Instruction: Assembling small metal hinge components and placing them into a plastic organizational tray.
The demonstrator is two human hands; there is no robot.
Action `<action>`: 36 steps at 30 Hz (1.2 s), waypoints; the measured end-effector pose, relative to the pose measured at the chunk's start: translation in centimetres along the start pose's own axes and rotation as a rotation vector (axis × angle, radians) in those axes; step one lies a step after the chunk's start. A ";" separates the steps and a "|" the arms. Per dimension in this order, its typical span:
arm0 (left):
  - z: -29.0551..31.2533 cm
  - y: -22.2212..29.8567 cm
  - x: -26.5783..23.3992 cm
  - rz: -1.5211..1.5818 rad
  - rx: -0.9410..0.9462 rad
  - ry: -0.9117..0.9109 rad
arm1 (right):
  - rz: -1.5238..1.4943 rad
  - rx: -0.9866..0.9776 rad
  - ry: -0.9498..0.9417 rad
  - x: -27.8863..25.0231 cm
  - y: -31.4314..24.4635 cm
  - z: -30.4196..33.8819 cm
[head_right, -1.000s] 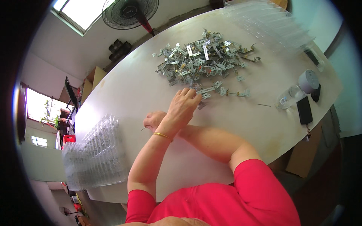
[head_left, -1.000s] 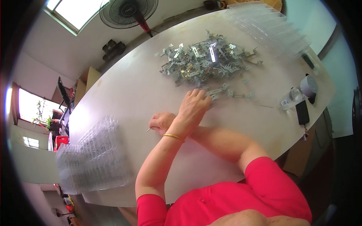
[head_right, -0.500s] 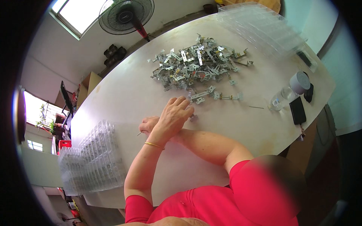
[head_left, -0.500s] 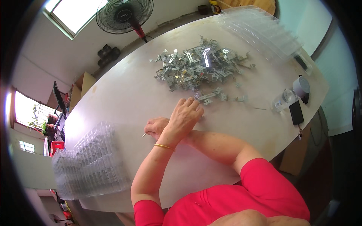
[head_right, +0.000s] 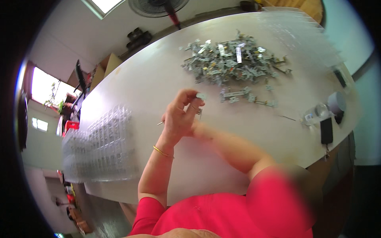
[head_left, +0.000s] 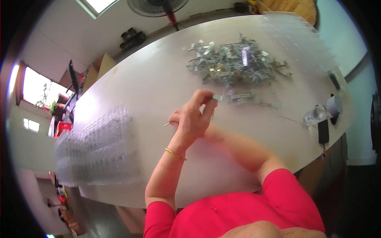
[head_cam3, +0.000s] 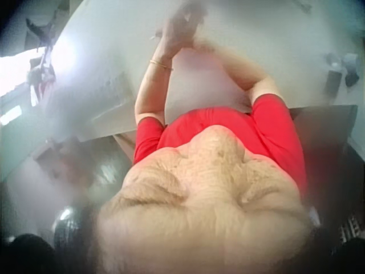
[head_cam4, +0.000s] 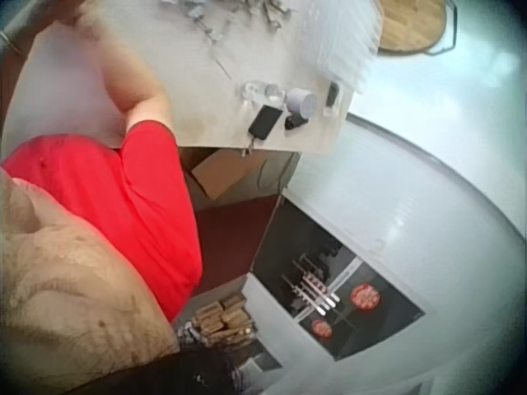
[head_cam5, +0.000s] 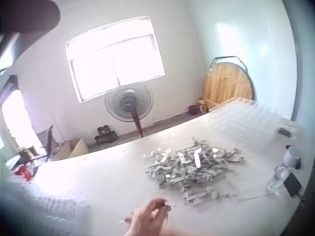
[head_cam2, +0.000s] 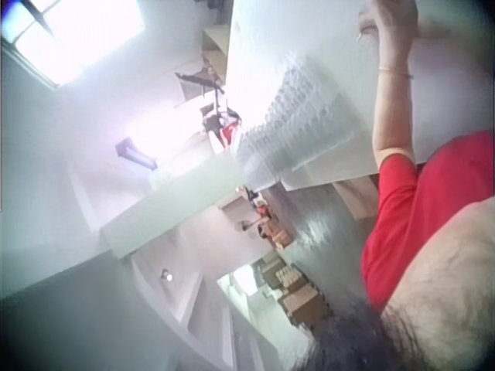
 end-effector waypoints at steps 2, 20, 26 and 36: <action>1.1 -1.6 -2.4 0.444 -0.140 0.166 | -1.256 0.098 1.155 3.9 10.6 -2.2; 8.9 -13.0 -7.6 0.821 -0.364 0.539 | -3.899 -1.310 -0.400 5.9 5.2 -6.7; 8.8 -12.8 -6.7 0.792 -0.430 0.480 | -3.794 -1.474 -0.107 6.2 6.5 -6.1; 9.0 -13.1 -6.7 0.780 -0.446 0.475 | -3.714 -1.482 -0.098 5.9 6.4 -6.1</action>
Point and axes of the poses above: each hand's wrist, its own z-axis away from the middle knuckle, its own x-axis out of the palm, y = z × x, the point moved 7 cm from there along -z, towards the middle knuckle, and after that the axes turned 7 degrees about -y, right-handed, at the moved point
